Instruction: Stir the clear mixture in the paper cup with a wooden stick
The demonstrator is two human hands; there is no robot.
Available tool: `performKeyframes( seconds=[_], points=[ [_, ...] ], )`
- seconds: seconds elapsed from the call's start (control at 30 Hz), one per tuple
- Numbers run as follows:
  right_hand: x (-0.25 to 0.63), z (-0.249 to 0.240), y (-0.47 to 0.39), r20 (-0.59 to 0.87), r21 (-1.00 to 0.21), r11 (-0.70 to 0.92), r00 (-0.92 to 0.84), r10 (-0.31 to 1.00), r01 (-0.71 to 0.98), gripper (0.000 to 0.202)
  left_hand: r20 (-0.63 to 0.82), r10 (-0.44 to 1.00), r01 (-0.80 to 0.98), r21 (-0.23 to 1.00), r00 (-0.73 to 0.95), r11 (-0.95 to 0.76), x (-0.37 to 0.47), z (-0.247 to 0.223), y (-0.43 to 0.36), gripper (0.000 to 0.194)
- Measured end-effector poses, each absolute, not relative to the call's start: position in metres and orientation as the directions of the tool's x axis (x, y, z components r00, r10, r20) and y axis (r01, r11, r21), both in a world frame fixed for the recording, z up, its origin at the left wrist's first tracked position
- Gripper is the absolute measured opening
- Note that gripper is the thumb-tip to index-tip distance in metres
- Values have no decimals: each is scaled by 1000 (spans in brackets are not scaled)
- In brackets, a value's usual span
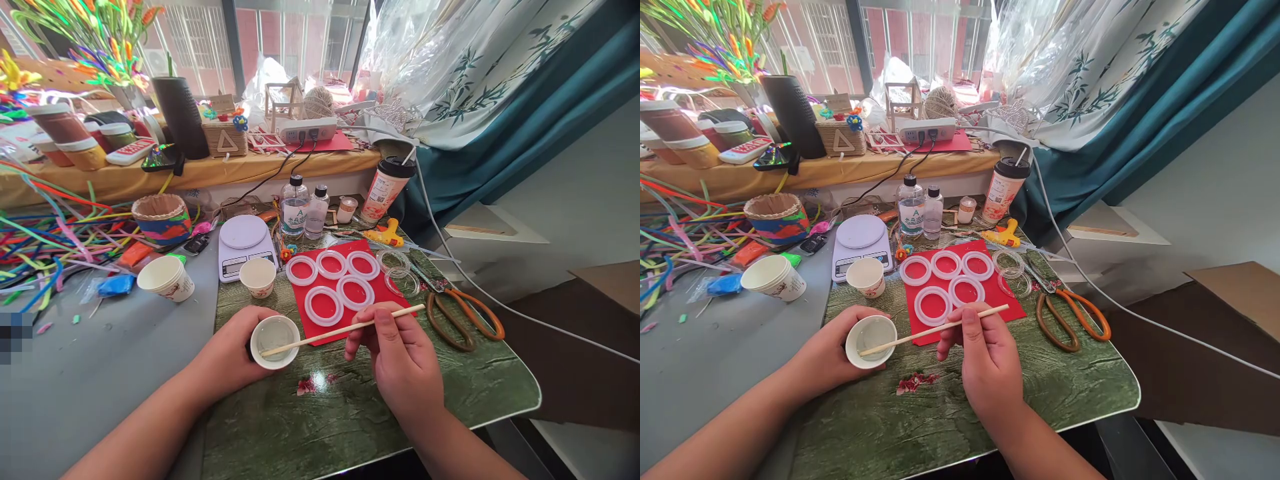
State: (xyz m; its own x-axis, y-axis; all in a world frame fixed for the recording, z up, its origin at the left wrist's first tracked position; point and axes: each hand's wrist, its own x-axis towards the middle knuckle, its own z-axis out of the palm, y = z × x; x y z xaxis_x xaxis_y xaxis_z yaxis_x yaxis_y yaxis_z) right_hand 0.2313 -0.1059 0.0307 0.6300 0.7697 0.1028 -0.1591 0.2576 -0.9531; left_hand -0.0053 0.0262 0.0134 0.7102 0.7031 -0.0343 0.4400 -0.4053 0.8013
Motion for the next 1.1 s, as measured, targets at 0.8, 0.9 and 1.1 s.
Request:
performKeyframes(
  seconds=[0.8,0.9,1.1],
  points=[
    [237,28,-109,75,-940,268,637,767,-212,40,-41,703,443,802,710,-401,-7,11,27,52],
    [239,26,-108,49,-935,261,638,768,-242,41,-42,701,445,800,712,-404,-6,12,27,52],
    [240,23,-106,-3,-919,248,637,771,-305,40,-48,695,446,799,717,-405,-7,11,27,51]
  ],
)
